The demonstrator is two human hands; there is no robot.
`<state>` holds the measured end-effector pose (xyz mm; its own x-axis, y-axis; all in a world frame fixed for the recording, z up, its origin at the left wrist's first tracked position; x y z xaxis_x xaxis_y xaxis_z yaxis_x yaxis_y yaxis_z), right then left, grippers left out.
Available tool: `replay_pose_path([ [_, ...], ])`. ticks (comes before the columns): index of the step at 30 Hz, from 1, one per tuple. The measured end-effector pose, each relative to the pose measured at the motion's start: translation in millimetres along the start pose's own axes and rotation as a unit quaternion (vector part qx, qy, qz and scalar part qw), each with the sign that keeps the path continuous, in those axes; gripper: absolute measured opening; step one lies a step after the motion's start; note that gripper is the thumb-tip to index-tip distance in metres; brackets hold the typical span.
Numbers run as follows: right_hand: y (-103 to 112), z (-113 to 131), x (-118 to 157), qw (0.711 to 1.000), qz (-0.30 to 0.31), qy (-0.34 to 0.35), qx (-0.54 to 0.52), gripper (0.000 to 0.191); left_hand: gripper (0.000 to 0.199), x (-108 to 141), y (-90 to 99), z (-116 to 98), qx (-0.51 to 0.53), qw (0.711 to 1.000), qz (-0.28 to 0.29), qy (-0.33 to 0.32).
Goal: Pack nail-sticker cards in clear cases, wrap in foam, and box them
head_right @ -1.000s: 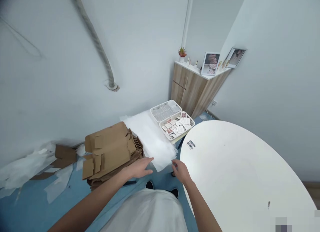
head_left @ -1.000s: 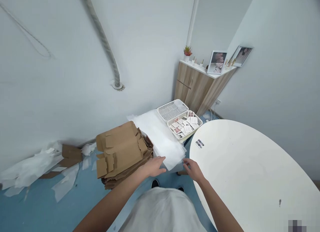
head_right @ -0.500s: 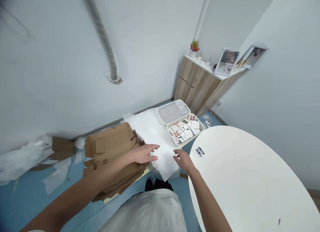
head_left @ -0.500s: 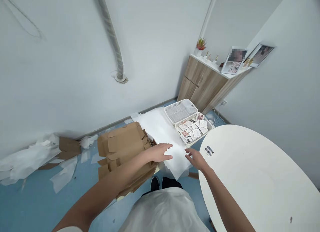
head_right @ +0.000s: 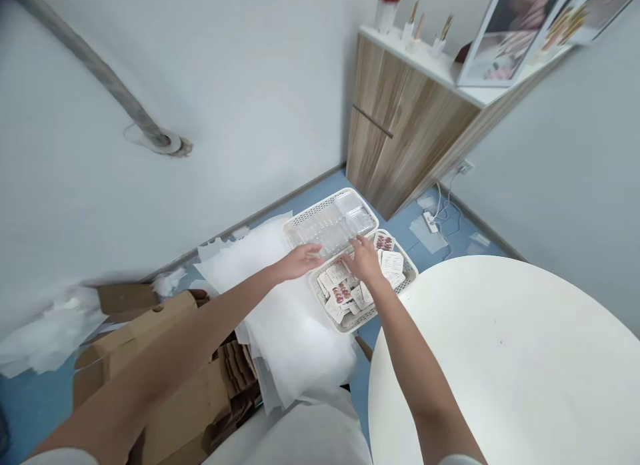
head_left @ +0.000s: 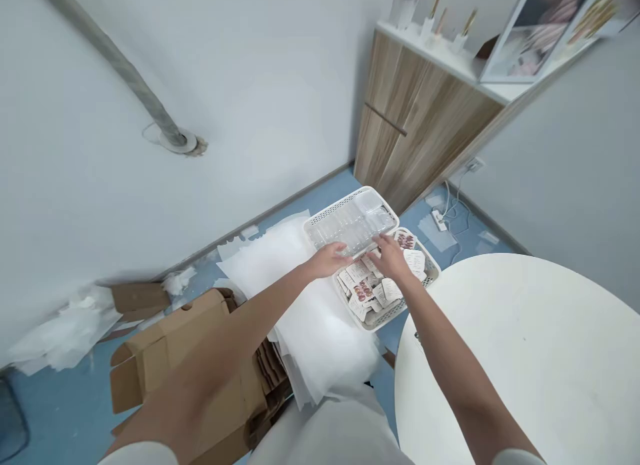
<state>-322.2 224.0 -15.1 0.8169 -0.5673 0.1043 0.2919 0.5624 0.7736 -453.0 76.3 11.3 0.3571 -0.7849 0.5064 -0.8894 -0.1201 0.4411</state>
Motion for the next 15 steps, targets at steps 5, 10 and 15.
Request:
replay_pose_path([
  [5,3,-21,-74,0.998,-0.05,-0.008,-0.045,0.053,0.065,-63,0.2,-13,0.175,0.982,-0.034,0.058],
  [10,-3,-35,-113,0.996,-0.065,-0.017,-0.057,0.052,0.067,-107,-3.1,-16,0.288,0.956,-0.022,0.042],
  [15,-9,-32,-114,0.996,-0.062,-0.04,-0.055,0.05,0.069,-129,-14.0,-19,0.296,0.954,-0.032,0.04],
])
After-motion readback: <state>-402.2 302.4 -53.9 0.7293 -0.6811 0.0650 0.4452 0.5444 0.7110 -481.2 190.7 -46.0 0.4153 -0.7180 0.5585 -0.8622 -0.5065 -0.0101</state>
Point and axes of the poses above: each hand's wrist, its own x-axis away from the middle knuckle, its own y-axis out of the back of the hand, z = x × y, the point moved 2 cm from there along -x, towards the middle knuckle, and after that the axes turned 12 degrees about -x, right-handed, at the moved point
